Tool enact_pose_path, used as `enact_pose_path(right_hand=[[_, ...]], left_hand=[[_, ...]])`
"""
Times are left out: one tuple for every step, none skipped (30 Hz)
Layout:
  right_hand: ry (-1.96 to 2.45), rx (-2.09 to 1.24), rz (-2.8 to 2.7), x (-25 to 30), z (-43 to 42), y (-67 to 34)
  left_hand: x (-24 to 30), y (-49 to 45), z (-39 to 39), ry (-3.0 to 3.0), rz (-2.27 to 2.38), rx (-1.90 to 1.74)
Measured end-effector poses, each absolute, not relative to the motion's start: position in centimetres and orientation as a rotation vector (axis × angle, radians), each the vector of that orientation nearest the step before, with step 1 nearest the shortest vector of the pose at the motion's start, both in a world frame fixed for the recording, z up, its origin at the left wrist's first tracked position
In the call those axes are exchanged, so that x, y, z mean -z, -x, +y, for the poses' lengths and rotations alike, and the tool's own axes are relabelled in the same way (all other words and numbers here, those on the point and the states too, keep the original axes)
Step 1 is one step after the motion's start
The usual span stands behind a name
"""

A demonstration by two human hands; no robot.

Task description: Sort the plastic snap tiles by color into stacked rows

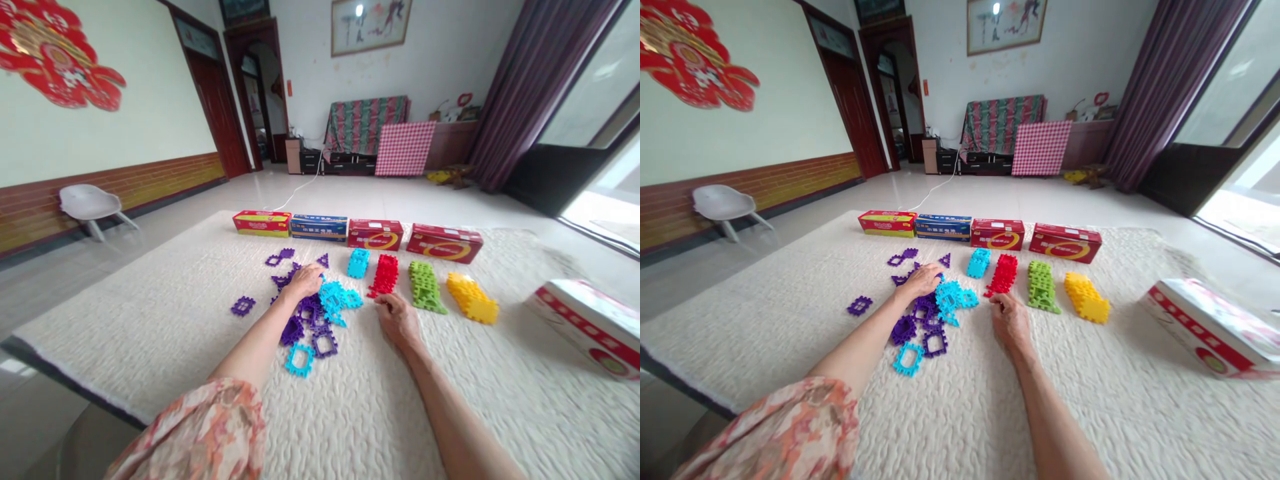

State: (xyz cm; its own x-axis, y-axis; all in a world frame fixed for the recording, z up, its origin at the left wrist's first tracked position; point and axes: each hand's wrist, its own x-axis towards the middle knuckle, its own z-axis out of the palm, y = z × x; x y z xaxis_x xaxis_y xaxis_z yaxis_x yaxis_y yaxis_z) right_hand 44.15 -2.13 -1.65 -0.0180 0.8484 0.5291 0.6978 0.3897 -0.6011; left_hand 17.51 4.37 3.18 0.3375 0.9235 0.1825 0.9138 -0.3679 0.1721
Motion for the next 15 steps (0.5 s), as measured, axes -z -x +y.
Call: enact_pose_path(right_hand=[[1.356, -0.221, -1.753, 1.6, -2.1, -44.1], [1.356, -0.228, -1.749, 1.6, -2.1, -44.1], [1.356, -0.234, -1.747, 1.6, -2.1, -44.1], [1.355, -0.238, -1.746, 1.6, -2.1, -44.1], [1.353, -0.241, -1.744, 1.5, -2.1, -44.1], [1.351, -0.242, -1.742, 1.5, -2.1, -44.1], [1.347, -0.241, -1.741, 1.6, -2.1, -44.1], [1.342, -0.239, -1.742, 1.6, -2.1, -44.1], [1.336, -0.238, -1.744, 1.6, -2.1, -44.1], [1.33, -0.239, -1.747, 1.6, -2.1, -44.1], [1.325, -0.239, -1.75, 1.6, -2.2, -44.1], [1.32, -0.239, -1.752, 1.6, -2.2, -44.1], [1.318, -0.238, -1.753, 1.6, -2.2, -44.1], [1.317, -0.236, -1.754, 1.6, -2.2, -44.1], [1.318, -0.233, -1.756, 1.6, -2.2, -44.1]], left_hand=[[-2.9, -17.3, 4.4, -2.536, 1.746, -0.376], [-2.7, -17.0, 4.3, -2.535, 1.748, -0.375], [-2.6, -16.6, 4.1, -2.534, 1.754, -0.381], [-2.5, -16.1, 3.9, -2.531, 1.764, -0.389], [-2.5, -15.6, 3.6, -2.525, 1.781, -0.397], [-2.5, -14.9, 3.4, -2.517, 1.804, -0.404], [-2.6, -14.3, 3.1, -2.506, 1.832, -0.406], [-2.7, -13.6, 2.9, -2.491, 1.868, -0.397], [-2.8, -13.0, 2.7, -2.473, 1.909, -0.382], [-2.9, -12.4, 2.6, -2.455, 1.951, -0.364], [-3.0, -12.0, 2.5, -2.438, 1.989, -0.348], [-3.2, -11.8, 2.5, -2.427, 2.02, -0.336], [-3.3, -11.7, 2.6, -2.42, 2.043, -0.333], [-3.5, -12.0, 2.7, -2.421, 2.049, -0.336], [-3.6, -12.4, 2.9, -2.426, 2.04, -0.342]])
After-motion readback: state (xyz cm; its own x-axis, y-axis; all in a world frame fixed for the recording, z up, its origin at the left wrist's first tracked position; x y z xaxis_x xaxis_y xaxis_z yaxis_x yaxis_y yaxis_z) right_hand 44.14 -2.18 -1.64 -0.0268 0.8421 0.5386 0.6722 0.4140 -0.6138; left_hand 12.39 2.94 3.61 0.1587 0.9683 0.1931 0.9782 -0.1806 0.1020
